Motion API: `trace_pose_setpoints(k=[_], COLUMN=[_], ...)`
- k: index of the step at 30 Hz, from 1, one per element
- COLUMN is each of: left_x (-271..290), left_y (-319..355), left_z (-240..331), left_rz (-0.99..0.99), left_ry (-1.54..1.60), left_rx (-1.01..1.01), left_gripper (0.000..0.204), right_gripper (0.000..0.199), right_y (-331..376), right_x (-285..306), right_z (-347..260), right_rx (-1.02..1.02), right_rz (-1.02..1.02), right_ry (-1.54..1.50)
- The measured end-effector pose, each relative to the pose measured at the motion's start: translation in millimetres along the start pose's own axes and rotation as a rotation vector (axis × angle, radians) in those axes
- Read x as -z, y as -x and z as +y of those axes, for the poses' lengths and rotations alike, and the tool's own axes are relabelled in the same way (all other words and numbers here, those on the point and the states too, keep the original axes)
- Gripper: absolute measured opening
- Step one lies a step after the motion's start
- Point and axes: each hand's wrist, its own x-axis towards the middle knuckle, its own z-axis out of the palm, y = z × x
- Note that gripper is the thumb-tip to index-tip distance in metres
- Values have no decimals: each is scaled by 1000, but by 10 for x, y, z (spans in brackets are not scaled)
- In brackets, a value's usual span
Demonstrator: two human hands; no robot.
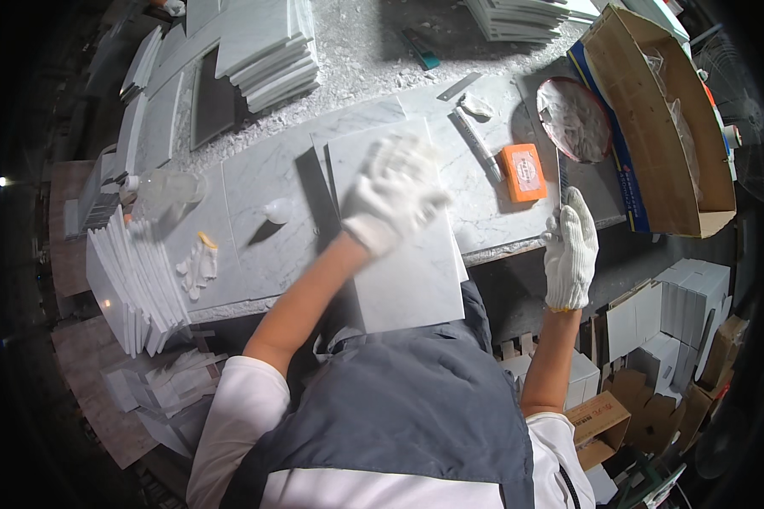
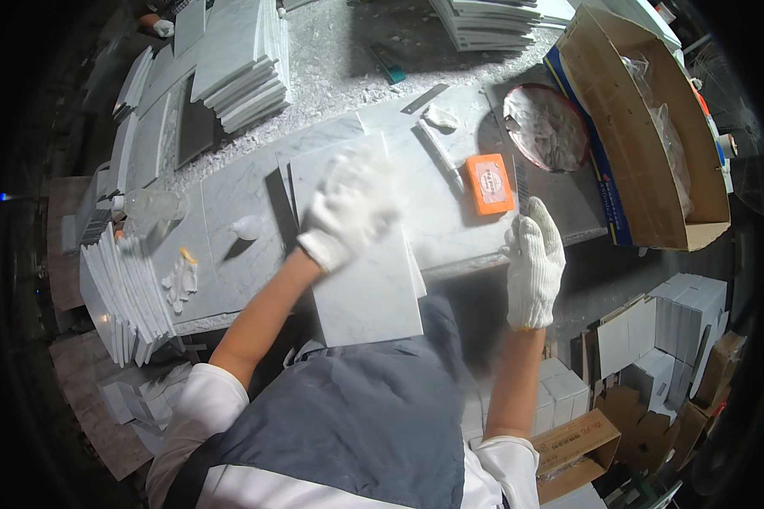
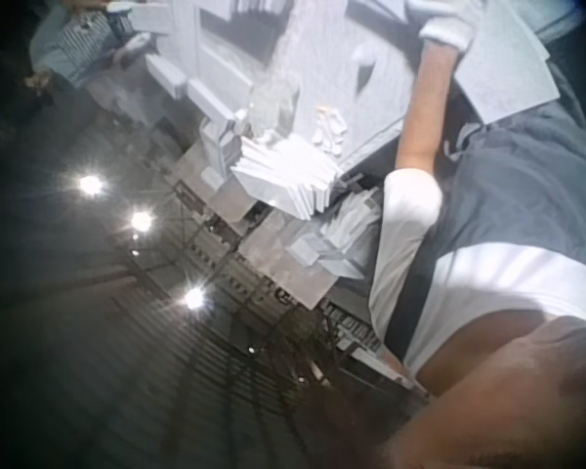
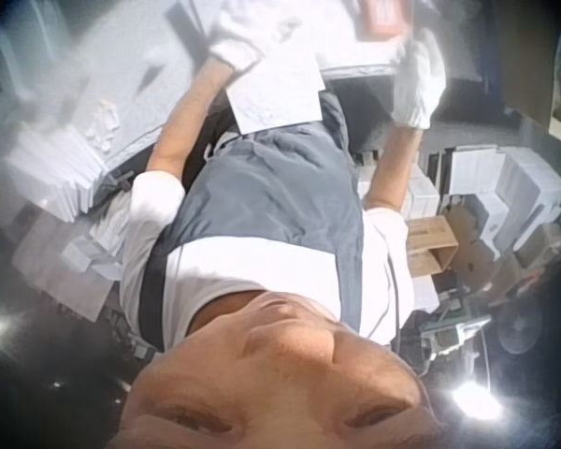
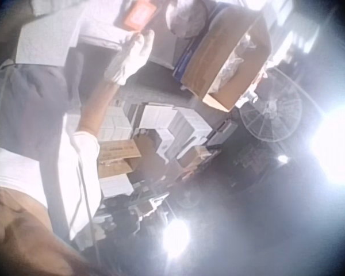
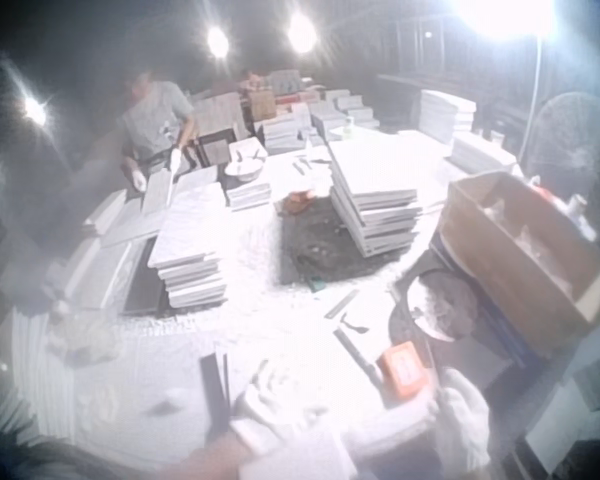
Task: The person scrapes the surface of white rectangular tiles with a metal scraper, then stacks them. The person repeats this process for multiple tiles, handling them one at a time and placing them into a growing stack.
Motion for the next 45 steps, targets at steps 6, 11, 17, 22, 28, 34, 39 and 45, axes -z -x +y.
trace_pose_setpoints(k=[6, 11, 17, 22, 28, 34, 39, 45], left_x=[-104, 324, 364, 155, 81, 89, 86, 77], left_y=[23, 514, 646, 772, 793, 791, 789, 775], left_z=[126, 1013, 508, 572, 588, 595, 586, 598], left_rz=[117, 182, 275, 204, 439, 432, 399, 392], left_ry=[383, 917, 702, 573, 523, 456, 413, 480], left_rx=[-279, -855, -515, -464, -378, -373, -395, -401], left_gripper=[62, 41, 44, 38, 36, 38, 38, 36], right_gripper=[41, 38, 35, 31, 30, 28, 27, 26], right_y=[-28, -166, -240, -358, -491, -465, -476, -487], right_x=[-140, -411, -747, -959, -991, -946, -976, -1008], right_z=[163, 256, 397, 546, 590, 592, 616, 588], right_rx=[22, -3, -84, -15, 256, 421, 450, 509], right_rz=[-86, -290, -408, -560, -635, -706, -673, -677], right_ry=[188, 263, 422, 583, 845, 875, 867, 903])
